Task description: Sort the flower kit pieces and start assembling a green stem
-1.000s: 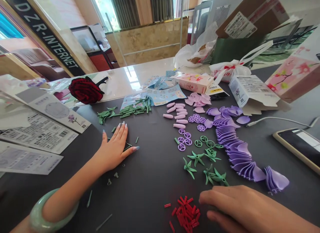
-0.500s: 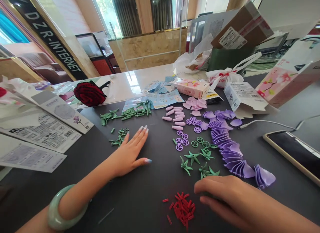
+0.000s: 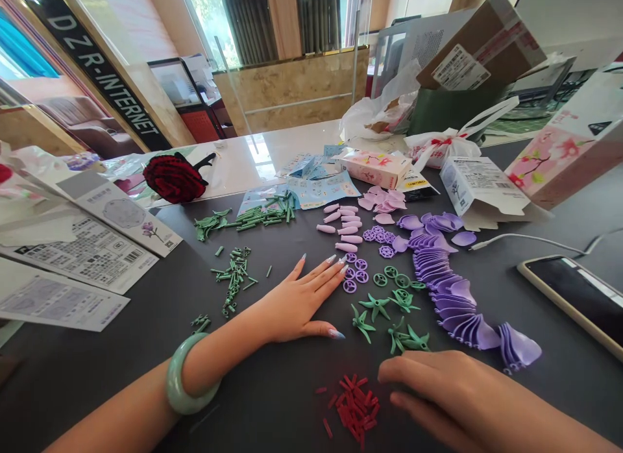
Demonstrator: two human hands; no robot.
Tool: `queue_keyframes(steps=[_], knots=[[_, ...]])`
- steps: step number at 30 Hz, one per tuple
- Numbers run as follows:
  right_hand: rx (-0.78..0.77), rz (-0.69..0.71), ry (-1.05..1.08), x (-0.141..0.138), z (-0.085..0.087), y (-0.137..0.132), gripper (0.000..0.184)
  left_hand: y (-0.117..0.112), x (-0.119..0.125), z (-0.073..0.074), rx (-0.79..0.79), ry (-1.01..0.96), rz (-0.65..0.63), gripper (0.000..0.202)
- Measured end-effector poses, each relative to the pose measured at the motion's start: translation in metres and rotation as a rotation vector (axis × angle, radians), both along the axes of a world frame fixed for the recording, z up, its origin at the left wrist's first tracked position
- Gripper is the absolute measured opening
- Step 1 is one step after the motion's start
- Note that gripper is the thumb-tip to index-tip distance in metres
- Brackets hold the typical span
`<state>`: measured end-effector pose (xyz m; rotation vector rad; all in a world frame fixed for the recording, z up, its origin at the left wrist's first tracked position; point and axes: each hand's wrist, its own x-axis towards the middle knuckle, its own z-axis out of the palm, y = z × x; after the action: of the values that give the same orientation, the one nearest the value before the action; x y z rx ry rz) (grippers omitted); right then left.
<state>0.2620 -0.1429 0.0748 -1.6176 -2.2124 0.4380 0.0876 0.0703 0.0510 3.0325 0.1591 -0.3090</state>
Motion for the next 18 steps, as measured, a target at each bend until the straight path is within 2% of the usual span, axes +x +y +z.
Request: queue_keyframes(steps=[9, 18], knots=[[0.037, 0.017, -0.009, 0.004, -0.003, -0.005, 0.025, -0.007, -0.033, 0.006, 0.047, 0.053, 0.091, 0.098], [0.069, 0.036, -0.019, 0.002, -0.005, -0.004, 0.022, -0.011, -0.011, 0.002, 0.041, -0.005, 0.034, 0.096]])
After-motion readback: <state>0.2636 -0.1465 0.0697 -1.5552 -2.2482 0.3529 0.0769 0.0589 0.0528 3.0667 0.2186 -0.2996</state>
